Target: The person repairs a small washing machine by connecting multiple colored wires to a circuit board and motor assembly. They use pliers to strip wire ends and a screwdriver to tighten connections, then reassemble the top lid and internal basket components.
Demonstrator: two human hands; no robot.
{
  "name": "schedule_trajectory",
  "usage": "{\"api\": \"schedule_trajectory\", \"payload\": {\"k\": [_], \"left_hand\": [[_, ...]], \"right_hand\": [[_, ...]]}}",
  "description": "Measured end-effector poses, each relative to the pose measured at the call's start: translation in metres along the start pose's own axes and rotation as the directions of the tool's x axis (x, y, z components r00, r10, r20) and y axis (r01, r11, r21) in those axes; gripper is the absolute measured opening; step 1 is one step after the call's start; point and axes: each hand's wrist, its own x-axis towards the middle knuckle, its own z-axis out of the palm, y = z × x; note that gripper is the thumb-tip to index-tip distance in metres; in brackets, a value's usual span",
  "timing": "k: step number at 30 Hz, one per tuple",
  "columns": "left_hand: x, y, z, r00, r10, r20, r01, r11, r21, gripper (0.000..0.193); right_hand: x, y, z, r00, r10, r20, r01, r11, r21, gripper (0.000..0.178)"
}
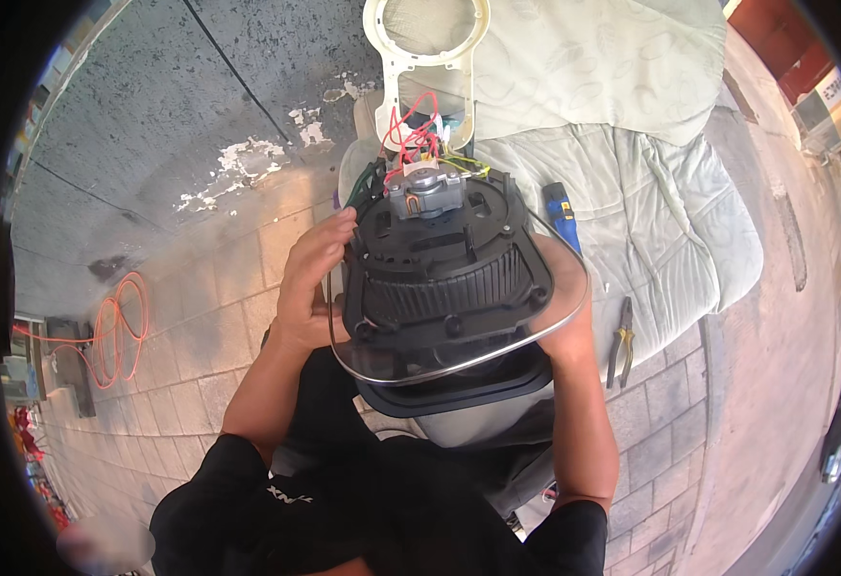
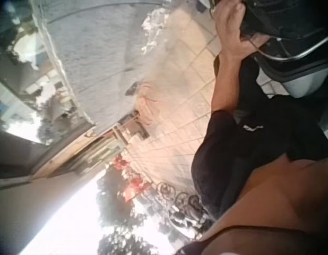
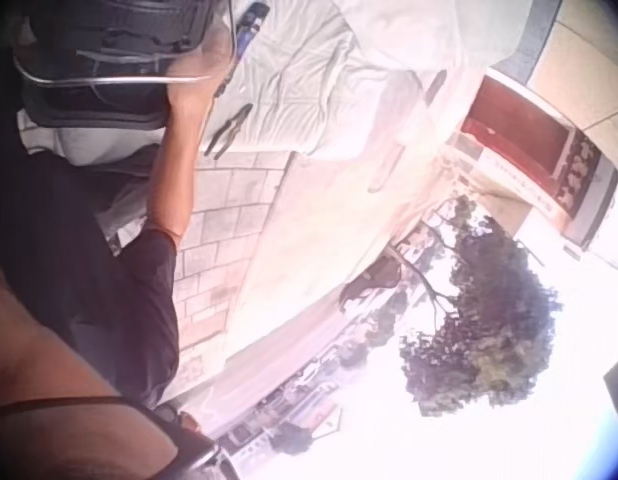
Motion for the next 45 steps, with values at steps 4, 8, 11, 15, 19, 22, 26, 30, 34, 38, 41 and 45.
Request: {"api": "schedule_trajectory", "payload": {"k": [4,8,11,15,19,22,26,30,34,38,41,45], "left_hand": [[-0.016,0.0,0.0,0.991,0.107,0.076,-0.114,0.989,0.093,0.067],[-0.023,-0.002,0.003,0.99,0.126,0.056,-0.131,0.987,0.09,0.064],[-0.022,-0.004,0.004,0.99,0.133,0.035,-0.135,0.99,0.045,0.06],[-0.024,-0.006,0.007,0.992,0.126,0.008,-0.126,0.992,-0.009,0.053],[-0.022,-0.005,0.007,0.993,0.115,0.006,-0.115,0.992,-0.052,0.045],[-0.025,-0.008,0.008,0.991,0.132,0.027,-0.129,0.989,-0.074,0.041],[-0.027,-0.005,0.003,0.995,0.079,0.066,-0.072,0.992,-0.104,0.039],[-0.026,-0.004,-0.002,0.992,0.059,0.113,-0.043,0.99,-0.137,0.041],[-0.027,-0.003,-0.005,0.982,0.052,0.184,-0.021,0.986,-0.165,0.043],[-0.029,-0.004,-0.005,0.985,0.035,0.167,-0.005,0.984,-0.178,0.043],[-0.031,-0.005,0.003,0.995,-0.002,0.095,0.016,0.989,-0.147,0.048],[-0.035,-0.009,0.011,0.998,-0.044,0.038,0.049,0.99,-0.132,0.06]], "right_hand": [[-0.011,-0.004,0.009,0.951,0.305,0.058,-0.307,0.895,0.323,0.038],[-0.02,0.001,0.005,0.917,0.317,0.241,-0.393,0.624,0.675,0.042],[-0.029,0.019,-0.008,0.903,0.22,0.369,-0.429,0.419,0.8,0.048],[-0.037,0.006,0.002,0.937,0.144,0.319,-0.331,0.068,0.941,0.051],[-0.046,0.011,0.001,0.937,0.217,0.272,-0.288,0.043,0.957,0.053],[-0.051,0.01,0.001,0.904,0.385,0.184,-0.221,0.052,0.974,0.056],[-0.055,0.019,0.005,0.92,0.329,0.211,-0.207,-0.046,0.977,0.069],[-0.053,0.01,0.006,0.904,0.31,0.293,-0.259,-0.148,0.955,0.087],[-0.059,0.017,0.002,0.865,0.408,0.292,-0.25,-0.155,0.956,0.085],[-0.058,0.013,0.005,0.784,0.585,0.21,-0.288,0.042,0.957,0.071],[-0.056,0.007,0.006,0.752,0.632,0.185,-0.309,0.09,0.947,0.065],[-0.055,0.007,0.006,0.761,0.623,0.182,-0.294,0.081,0.952,0.061]]}}
